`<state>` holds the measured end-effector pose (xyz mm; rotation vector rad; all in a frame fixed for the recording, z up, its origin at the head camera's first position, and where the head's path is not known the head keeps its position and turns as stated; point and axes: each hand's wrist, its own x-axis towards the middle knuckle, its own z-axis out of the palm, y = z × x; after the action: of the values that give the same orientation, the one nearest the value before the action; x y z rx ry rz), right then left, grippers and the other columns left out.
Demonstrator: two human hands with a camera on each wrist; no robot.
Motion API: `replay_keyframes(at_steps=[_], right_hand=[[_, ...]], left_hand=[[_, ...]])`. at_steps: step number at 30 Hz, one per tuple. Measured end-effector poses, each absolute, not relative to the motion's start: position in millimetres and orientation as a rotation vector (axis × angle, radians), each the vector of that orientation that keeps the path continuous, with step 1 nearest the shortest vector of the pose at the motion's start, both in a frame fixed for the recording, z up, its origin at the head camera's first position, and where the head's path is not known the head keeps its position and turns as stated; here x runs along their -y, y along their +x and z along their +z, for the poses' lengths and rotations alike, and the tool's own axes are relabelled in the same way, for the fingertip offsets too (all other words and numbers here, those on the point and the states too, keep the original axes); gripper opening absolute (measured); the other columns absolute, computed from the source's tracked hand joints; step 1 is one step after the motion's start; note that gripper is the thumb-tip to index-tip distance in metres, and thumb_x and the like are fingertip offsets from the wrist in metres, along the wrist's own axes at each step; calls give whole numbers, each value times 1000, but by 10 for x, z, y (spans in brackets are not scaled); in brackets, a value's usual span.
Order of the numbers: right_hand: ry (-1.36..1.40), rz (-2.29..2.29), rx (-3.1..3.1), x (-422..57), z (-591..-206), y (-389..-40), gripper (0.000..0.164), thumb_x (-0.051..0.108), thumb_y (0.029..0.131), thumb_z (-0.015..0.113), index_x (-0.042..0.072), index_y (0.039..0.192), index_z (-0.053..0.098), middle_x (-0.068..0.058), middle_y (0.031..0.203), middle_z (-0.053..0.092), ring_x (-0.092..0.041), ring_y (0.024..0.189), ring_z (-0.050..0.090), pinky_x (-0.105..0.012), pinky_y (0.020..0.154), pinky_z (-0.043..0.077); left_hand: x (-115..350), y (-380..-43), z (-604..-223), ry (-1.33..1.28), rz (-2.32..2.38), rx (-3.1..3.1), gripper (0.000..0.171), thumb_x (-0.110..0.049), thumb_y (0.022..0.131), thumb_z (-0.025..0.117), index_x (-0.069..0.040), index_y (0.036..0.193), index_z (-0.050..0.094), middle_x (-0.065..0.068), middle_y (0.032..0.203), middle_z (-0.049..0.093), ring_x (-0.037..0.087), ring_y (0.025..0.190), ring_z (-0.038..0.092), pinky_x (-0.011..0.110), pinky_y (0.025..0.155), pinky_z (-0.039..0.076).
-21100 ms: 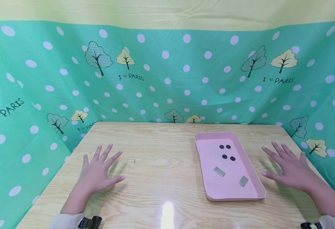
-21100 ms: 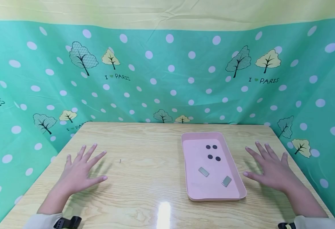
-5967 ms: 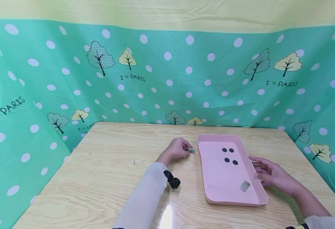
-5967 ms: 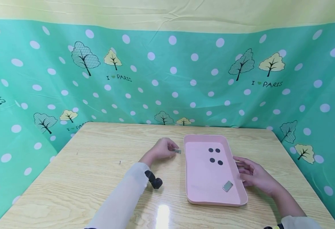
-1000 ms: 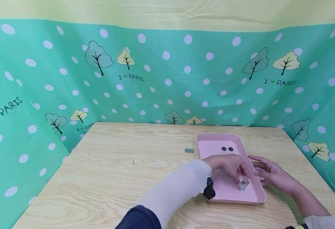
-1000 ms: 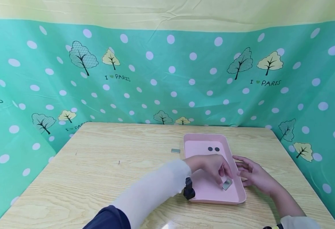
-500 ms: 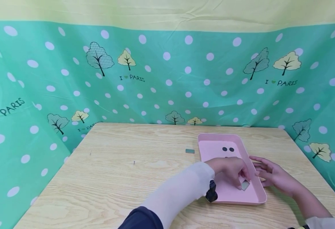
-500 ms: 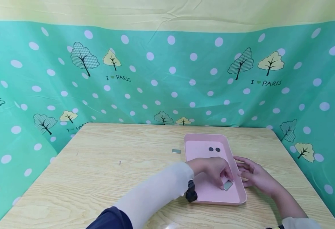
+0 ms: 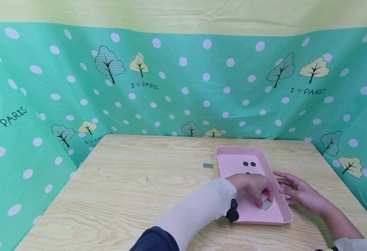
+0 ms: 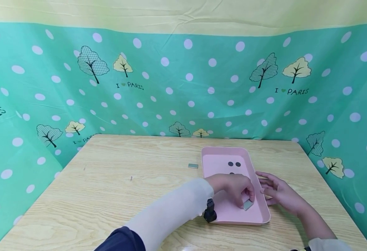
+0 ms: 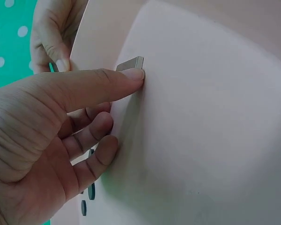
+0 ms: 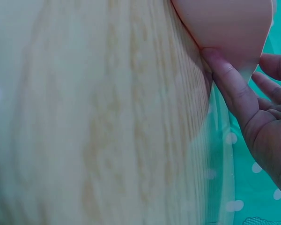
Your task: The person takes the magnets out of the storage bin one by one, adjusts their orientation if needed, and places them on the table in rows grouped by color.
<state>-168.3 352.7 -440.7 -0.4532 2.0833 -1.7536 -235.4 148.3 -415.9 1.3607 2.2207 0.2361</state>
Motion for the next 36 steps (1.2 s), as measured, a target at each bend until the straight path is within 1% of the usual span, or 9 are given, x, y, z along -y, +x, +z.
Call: replay_keyframes(at_steps=[5, 7, 11, 14, 16, 21, 24, 30, 36], right_hand=[[-435, -1741, -2101, -3529, -4402, -1683, 54, 9, 103, 45, 8, 153, 24, 7, 126, 56, -9, 108, 61, -45, 79, 56], [-419, -1729, -2124, -3526, -4396, -1682, 55, 10, 103, 46, 5, 153, 23, -1, 130, 55, -8, 108, 61, -45, 80, 56], [-396, -1702, -2166, -3516, -4387, -1683, 57, 11, 103, 46, 0, 152, 19, -27, 137, 45, -6, 108, 60, -45, 80, 56], [-392, -1691, -2177, -3514, -4387, -1684, 58, 12, 103, 47, 0, 152, 19, -35, 139, 38, -5, 108, 60, -45, 80, 56], [-399, -1694, -2175, -3518, -4391, -1683, 57, 12, 103, 46, 0, 152, 19, -32, 139, 41, -5, 108, 60, -45, 80, 56], [-453, -1732, -2132, -3531, -4414, -1679, 54, 9, 104, 45, 5, 153, 23, 0, 130, 55, -9, 108, 61, -44, 80, 56], [-475, -1748, -2114, -3532, -4423, -1679, 54, 7, 103, 45, 5, 153, 24, 10, 125, 55, -10, 108, 61, -44, 80, 56], [-436, -1729, -2143, -3528, -4411, -1679, 55, 10, 103, 47, 2, 152, 22, 5, 127, 54, -8, 107, 61, -44, 79, 56], [-438, -1724, -2147, -3521, -4406, -1679, 56, 9, 103, 47, 0, 152, 21, 2, 127, 54, -9, 107, 62, -44, 80, 56]], left_hand=[[-1491, -2338, -4146, 1359, 186, -2215, 32, -12, 74, 85, -22, 100, 69, -13, 90, 54, -4, 83, 44, 5, 73, 33], [-1497, -2335, -4153, 1358, 171, -2215, 33, -13, 74, 84, -22, 101, 68, -13, 92, 54, -4, 84, 44, 5, 74, 33], [-1506, -2324, -4171, 1319, 163, -2218, 33, -13, 74, 84, -24, 99, 66, -12, 92, 53, -2, 85, 45, 7, 74, 33], [-1508, -2312, -4176, 1293, 169, -2218, 32, -13, 74, 85, -24, 97, 65, -12, 91, 52, -2, 85, 45, 9, 72, 34], [-1503, -2313, -4176, 1295, 175, -2214, 33, -11, 73, 85, -23, 96, 64, -11, 90, 52, -2, 83, 45, 9, 71, 34], [-1487, -2329, -4169, 1344, 260, -2173, 36, -2, 71, 84, -19, 96, 65, -10, 85, 54, -3, 77, 47, 7, 68, 37], [-1483, -2334, -4167, 1342, 351, -2126, 37, 4, 71, 83, -14, 98, 66, -7, 79, 58, -2, 71, 50, 7, 65, 40], [-1459, -2323, -4157, 1243, 493, -2039, 29, 7, 79, 75, -10, 99, 63, -3, 71, 58, 3, 60, 51, 13, 57, 44], [-1416, -2331, -4132, 1012, 744, -1882, 20, 10, 87, 65, -6, 98, 60, 2, 72, 58, 12, 59, 57, 24, 56, 54]])
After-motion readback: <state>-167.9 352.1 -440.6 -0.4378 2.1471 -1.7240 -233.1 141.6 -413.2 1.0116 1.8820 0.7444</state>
